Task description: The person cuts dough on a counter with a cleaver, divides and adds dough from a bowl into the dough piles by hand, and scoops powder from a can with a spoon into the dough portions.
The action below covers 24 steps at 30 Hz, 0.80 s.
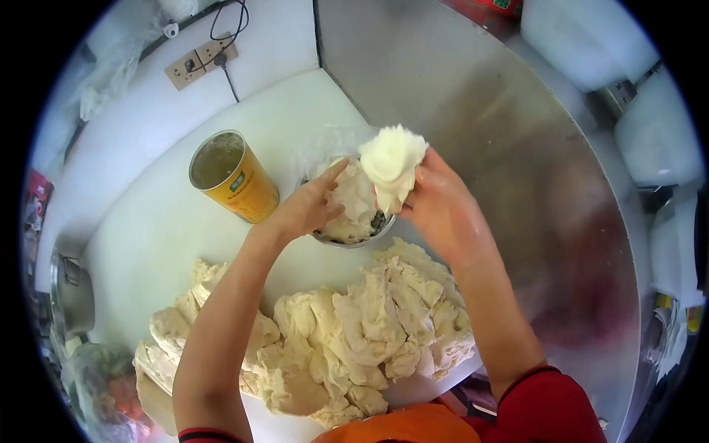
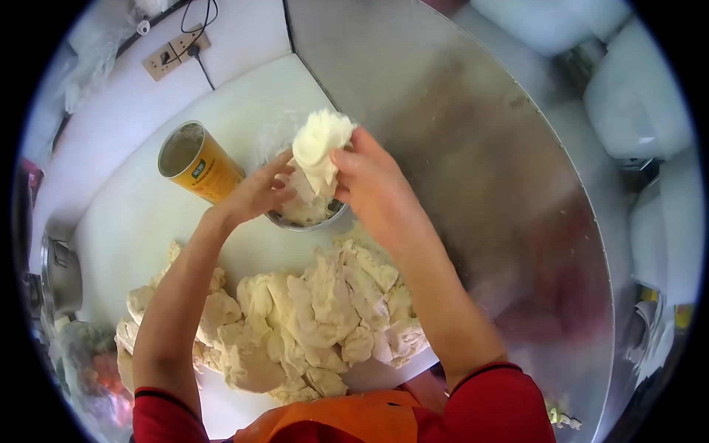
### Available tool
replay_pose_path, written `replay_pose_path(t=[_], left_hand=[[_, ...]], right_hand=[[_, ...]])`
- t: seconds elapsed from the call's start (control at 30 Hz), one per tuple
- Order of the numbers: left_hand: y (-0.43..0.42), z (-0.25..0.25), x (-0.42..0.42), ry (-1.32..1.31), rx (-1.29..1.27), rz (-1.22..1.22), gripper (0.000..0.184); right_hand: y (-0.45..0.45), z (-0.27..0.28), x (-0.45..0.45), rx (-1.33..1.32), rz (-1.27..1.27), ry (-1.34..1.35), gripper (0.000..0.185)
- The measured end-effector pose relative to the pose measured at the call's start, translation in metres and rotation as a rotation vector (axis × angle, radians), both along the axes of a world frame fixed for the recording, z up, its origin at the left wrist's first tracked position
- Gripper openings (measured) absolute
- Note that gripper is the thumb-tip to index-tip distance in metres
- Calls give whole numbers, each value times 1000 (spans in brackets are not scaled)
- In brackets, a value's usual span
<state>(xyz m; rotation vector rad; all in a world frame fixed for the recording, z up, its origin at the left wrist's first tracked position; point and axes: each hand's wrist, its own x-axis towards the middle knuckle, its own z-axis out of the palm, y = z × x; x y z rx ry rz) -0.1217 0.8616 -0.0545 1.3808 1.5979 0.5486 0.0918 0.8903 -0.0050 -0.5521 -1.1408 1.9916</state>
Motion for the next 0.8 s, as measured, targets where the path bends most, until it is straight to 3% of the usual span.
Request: replay_pose_path(t=[0.1,0.27,0.37,0.47,0.53,0.67,0.8], left_hand=[[-25,-12,-11,165,237,-178,58],[-128,47,-25,434,347,-28,52],[-216,57,-43,685,431,81,54],[-299,46,-72,827,280,272,53],[-330,30,-77,975,282,218,41],[-342,15,-69,1107,264,169,22],[-344,7,-74,1060,327,199,23]], right_hand=[[-16,2,8,24,-3,-51,65],[-63,0,14,9,154,-222,68],[-104,-9,-5,119,292,-310,55],[-133,-12,-24,164,405,-392,46],[-151,-3,-49,172,483,-420,44],[-189,-1,-108,324,502,-427,37],[-222,-32,-181,793,354,-510,42]])
